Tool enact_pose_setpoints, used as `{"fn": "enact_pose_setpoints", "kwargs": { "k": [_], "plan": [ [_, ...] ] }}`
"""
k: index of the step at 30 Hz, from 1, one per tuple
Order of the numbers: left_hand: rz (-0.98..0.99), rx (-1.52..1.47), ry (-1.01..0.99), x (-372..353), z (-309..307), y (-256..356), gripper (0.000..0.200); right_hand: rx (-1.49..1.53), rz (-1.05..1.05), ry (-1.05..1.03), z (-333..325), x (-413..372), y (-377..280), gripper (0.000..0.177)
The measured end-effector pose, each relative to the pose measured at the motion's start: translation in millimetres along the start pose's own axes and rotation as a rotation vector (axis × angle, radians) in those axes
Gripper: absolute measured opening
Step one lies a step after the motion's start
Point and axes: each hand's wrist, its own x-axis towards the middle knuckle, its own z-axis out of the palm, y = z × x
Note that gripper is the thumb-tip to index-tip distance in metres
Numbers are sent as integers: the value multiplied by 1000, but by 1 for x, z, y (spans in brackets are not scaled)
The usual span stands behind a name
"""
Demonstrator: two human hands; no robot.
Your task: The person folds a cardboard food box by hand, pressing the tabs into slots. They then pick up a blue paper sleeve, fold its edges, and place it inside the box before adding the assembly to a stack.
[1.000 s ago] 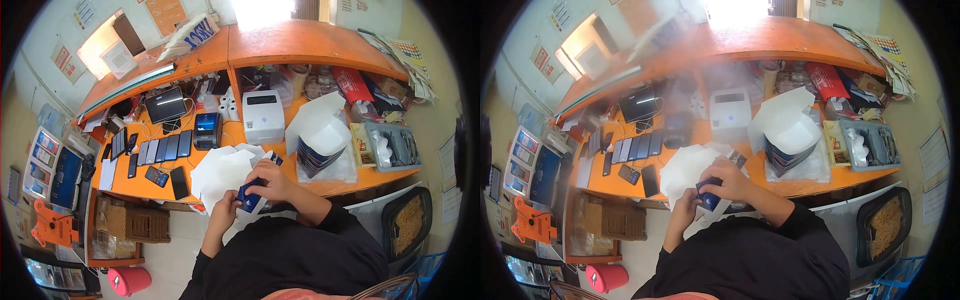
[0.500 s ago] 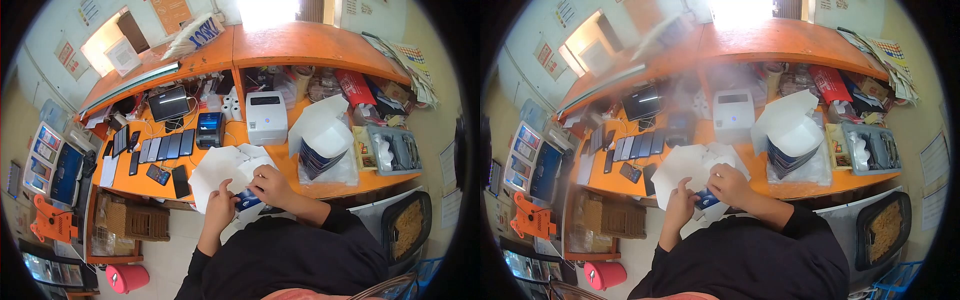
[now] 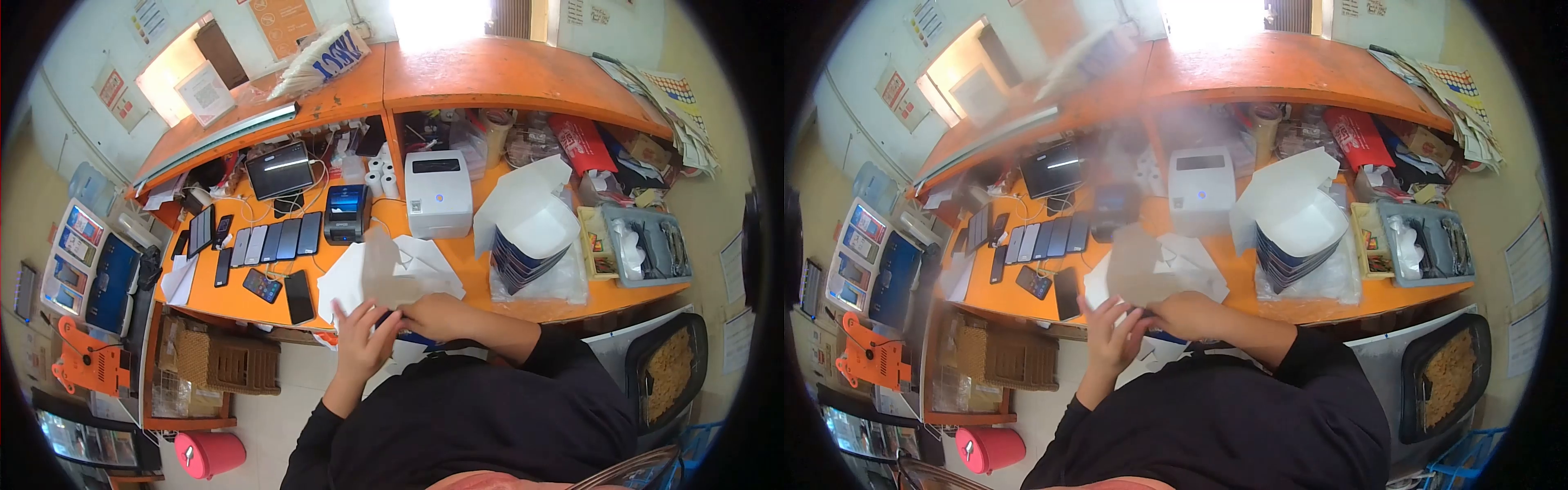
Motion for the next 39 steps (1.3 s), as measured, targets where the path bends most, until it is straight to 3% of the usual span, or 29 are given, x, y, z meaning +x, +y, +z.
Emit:
{"fn": "enact_pose_setpoints", "kwargs": {
  "k": [2,3,6,7,10,14,17,20,22,24,27,30,32,34,37,39],
  "plan": [
    [-116,-85,299,-8,7,12,95,436,40,139,0,3,5,40],
    [-205,-136,241,-12,13,14,119,656,63,207,1,3,6,40],
    [-340,-215,126,-17,35,25,125,791,34,152,17,7,-8,36],
    [-356,-261,196,-19,42,21,123,834,21,138,21,8,-12,35],
    [-349,-143,159,-18,38,17,118,732,9,424,19,6,-19,35],
    [-300,-142,233,-10,36,16,114,375,89,269,12,-3,-28,38],
    [-244,-176,257,-13,41,14,113,1140,112,277,26,9,-10,42],
    [-173,-276,342,-10,49,14,115,1040,36,193,31,5,-5,39],
    [-154,-394,451,-6,51,17,118,1002,37,215,10,-5,-19,36],
    [-121,-386,436,-1,46,16,120,901,35,243,-11,-16,-28,36],
    [-99,-333,372,0,45,7,123,1078,119,297,-53,-42,-37,34],
    [-77,-259,330,5,46,3,122,1297,7,476,-85,-70,-40,31],
    [-71,-260,377,9,62,2,119,1141,-68,509,-99,-96,-21,29],
    [-346,-392,173,14,81,-4,113,1054,-199,838,-118,-133,1,28],
    [-153,-389,96,53,95,16,91,915,-167,1170,-178,-163,-21,25],
    [69,-381,-16,79,117,25,71,745,-79,1227,-200,-174,-17,28]
  ]
}}
